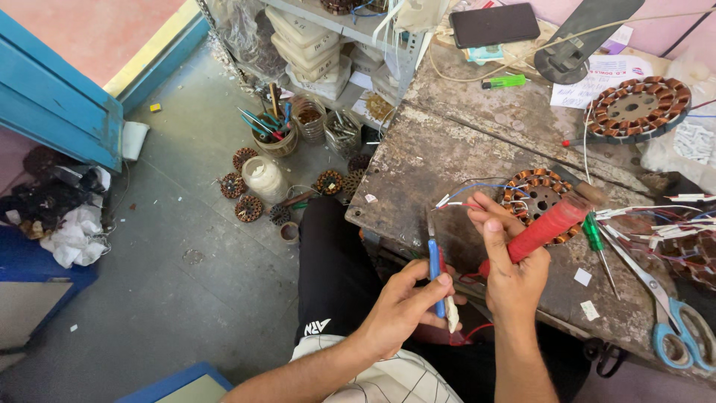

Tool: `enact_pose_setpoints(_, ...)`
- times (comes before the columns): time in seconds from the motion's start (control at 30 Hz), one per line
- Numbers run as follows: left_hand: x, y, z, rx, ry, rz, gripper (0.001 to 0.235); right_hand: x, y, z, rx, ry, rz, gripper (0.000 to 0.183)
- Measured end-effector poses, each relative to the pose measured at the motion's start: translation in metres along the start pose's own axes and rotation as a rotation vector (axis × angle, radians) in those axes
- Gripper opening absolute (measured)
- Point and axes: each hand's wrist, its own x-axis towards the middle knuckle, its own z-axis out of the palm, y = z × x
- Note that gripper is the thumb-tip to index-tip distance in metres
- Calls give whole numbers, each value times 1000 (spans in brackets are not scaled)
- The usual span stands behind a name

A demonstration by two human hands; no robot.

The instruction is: The person wires a motor stator using pliers and a soldering iron. They strip insulation from wires with the pliers and solder the wires to the stator terminals at a workshop bench.

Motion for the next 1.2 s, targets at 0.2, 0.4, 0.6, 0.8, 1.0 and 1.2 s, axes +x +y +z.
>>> enact_pose_setpoints(0.2, 1, 3, 3, 24, -11, 47, 35, -1, -1, 0, -3, -18, -1, 30)
enact_pose_setpoints(0.4, 3, 2, 2, 10, -21, 37, 35, -1, -1, -1, -12, -20, 3, 31)
enact_pose_setpoints(0.6, 5, 3, 4, 9, -15, 51, 37, -1, -2, -1, -5, -21, -3, 30)
enact_pose_setpoints(0.8, 7, 6, 6, 20, -19, 48, 38, -2, -5, -1, -5, -5, 6, 31)
enact_pose_setpoints(1.0, 15, 11, 2, 65, -19, 93, 36, -9, -11, -14, -43, -38, -41, 23)
enact_pose_setpoints(1.2, 32, 24, -11, 194, -1, 132, 30, -15, -23, -87, -835, 339, -9, 55)
